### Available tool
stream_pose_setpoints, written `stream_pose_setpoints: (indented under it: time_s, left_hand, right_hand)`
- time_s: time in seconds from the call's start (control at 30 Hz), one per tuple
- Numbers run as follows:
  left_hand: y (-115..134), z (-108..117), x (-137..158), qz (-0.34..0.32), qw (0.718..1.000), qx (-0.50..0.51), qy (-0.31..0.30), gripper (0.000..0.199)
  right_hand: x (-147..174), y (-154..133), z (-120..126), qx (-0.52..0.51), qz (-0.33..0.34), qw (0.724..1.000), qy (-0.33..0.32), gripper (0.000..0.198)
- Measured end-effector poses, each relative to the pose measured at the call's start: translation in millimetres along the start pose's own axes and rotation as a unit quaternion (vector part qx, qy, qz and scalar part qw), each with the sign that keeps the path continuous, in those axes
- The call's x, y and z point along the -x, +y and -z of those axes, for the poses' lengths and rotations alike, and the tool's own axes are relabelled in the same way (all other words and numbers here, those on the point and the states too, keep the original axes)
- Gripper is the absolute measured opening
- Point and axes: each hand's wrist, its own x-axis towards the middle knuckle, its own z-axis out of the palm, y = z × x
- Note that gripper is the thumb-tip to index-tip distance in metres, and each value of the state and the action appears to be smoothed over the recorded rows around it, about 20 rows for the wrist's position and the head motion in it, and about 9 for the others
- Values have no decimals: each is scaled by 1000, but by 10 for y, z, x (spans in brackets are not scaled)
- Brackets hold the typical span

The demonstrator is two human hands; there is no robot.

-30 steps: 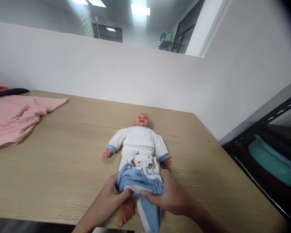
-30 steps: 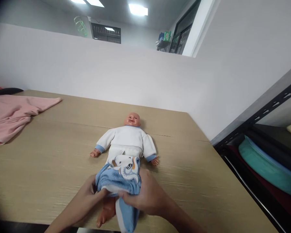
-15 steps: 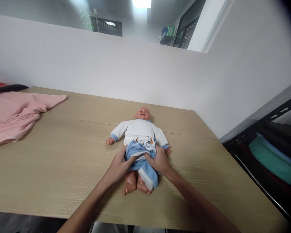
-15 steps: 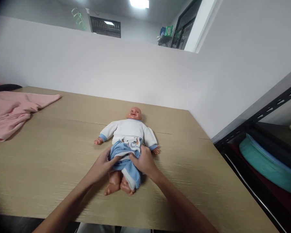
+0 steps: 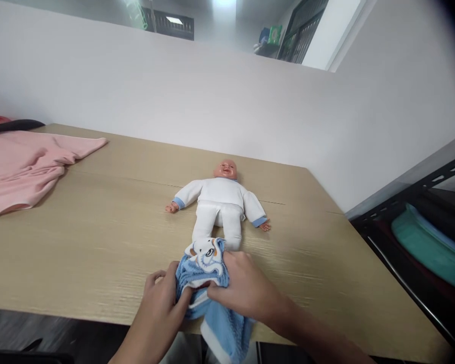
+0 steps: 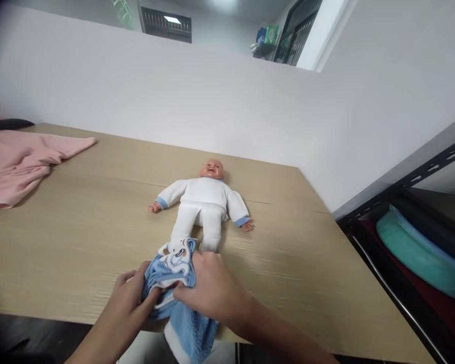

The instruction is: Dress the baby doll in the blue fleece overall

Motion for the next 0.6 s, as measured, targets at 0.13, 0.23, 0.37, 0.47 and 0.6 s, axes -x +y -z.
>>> stream_pose_setpoints:
  time_s: [0.13,0.23,0.37,0.47,0.6]
  left_hand:
    - [-145,-125,-13,-5,999,-37,-16,27]
    - [-216,-242,-81,-32,998,-60,7,29]
    - [-310,-421,-141,-70,995,-38,67,37]
    - [-366,-511,-155,-83,990,20,115,39]
    - [-364,-476,-203,-79,978,155,118,36]
  right_hand:
    - [12,83,-208,82,-35,996,-17,18]
    - [65,117,-284,131,-54,990,-3,42]
    - [91,157,-277,133,-59,989,-22,51]
    - [47,223,-244,39,-8,999,-16,52]
    - [0,323,-219,-96,39,994,26,39]
